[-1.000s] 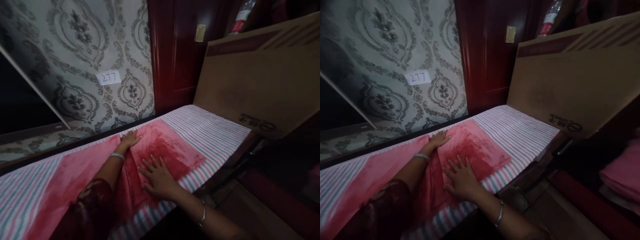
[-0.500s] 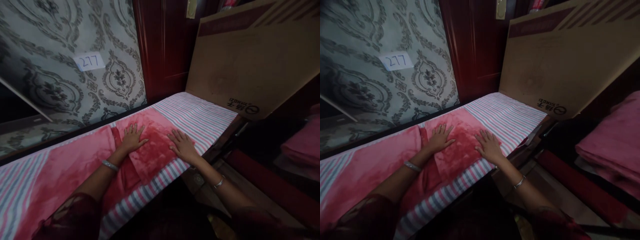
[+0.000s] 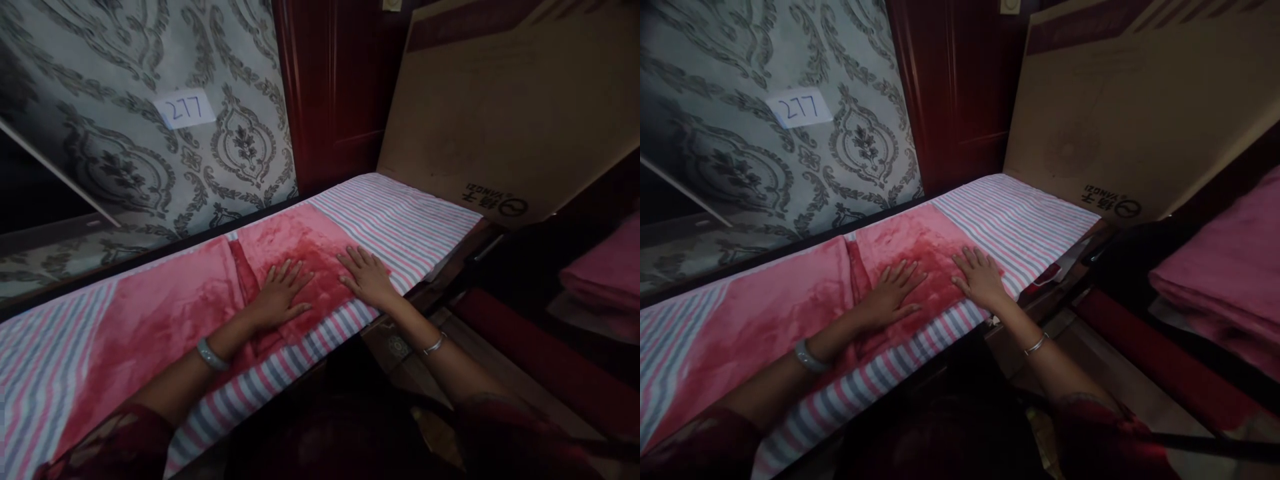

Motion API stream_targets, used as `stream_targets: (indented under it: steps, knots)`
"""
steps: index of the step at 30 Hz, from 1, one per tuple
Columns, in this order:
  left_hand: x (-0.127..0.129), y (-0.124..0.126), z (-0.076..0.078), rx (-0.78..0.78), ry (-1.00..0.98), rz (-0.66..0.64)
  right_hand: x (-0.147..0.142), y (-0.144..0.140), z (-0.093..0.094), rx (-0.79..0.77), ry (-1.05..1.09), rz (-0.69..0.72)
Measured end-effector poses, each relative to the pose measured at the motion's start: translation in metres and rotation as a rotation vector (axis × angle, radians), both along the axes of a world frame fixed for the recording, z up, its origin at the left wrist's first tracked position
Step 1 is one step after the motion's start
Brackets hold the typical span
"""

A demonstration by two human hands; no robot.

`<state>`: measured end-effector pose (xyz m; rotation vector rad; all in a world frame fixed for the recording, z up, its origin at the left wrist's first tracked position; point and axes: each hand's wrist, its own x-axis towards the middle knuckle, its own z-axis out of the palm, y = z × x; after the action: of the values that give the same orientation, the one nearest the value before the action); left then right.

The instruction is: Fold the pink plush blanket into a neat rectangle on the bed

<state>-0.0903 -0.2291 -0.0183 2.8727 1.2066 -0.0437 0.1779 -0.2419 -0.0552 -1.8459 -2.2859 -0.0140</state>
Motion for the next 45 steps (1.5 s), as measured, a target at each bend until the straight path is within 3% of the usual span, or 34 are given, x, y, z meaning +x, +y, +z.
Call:
stream_targets:
  steps: [4,11,13,16,20,26,30,33,37,40,45]
  knots:
    - [-0.006,0.001,-0.005,-0.005,-0.018,-0.013,0.000,0.000,0.000,0.013,0.007,0.005]
    - [-0.015,0.005,0.009,-0.085,-0.100,-0.070,-0.010,-0.003,0.023,0.027,0.068,0.063]
    - [-0.022,0.017,0.015,-0.080,-0.120,0.014,-0.028,-0.007,0.033,0.063,0.119,0.164]
    - [-0.034,0.046,0.022,-0.028,-0.090,0.264,-0.069,-0.016,0.042,0.055,0.185,0.371]
    - [-0.049,0.081,0.020,0.015,0.012,0.453,-0.113,-0.032,0.032,-0.068,0.224,0.596]
    - [-0.058,0.090,0.002,0.007,0.008,0.485,-0.122,-0.042,0.019,-0.147,0.282,0.621]
    - [-0.059,0.090,0.006,0.017,-0.002,0.462,-0.107,-0.034,0.027,-0.172,0.382,0.687]
    - [-0.070,0.093,0.015,0.053,-0.067,0.418,-0.070,-0.014,0.027,-0.009,0.568,0.577]
    - [-0.092,0.095,0.016,0.144,-0.126,0.496,0.007,0.021,0.013,0.251,0.644,0.124]
    - [-0.100,0.089,0.010,0.116,-0.076,0.566,0.050,0.035,-0.001,0.189,0.620,-0.153]
    - [-0.097,0.084,0.005,-0.024,-0.118,0.598,0.062,0.037,-0.015,-0.019,0.613,-0.243]
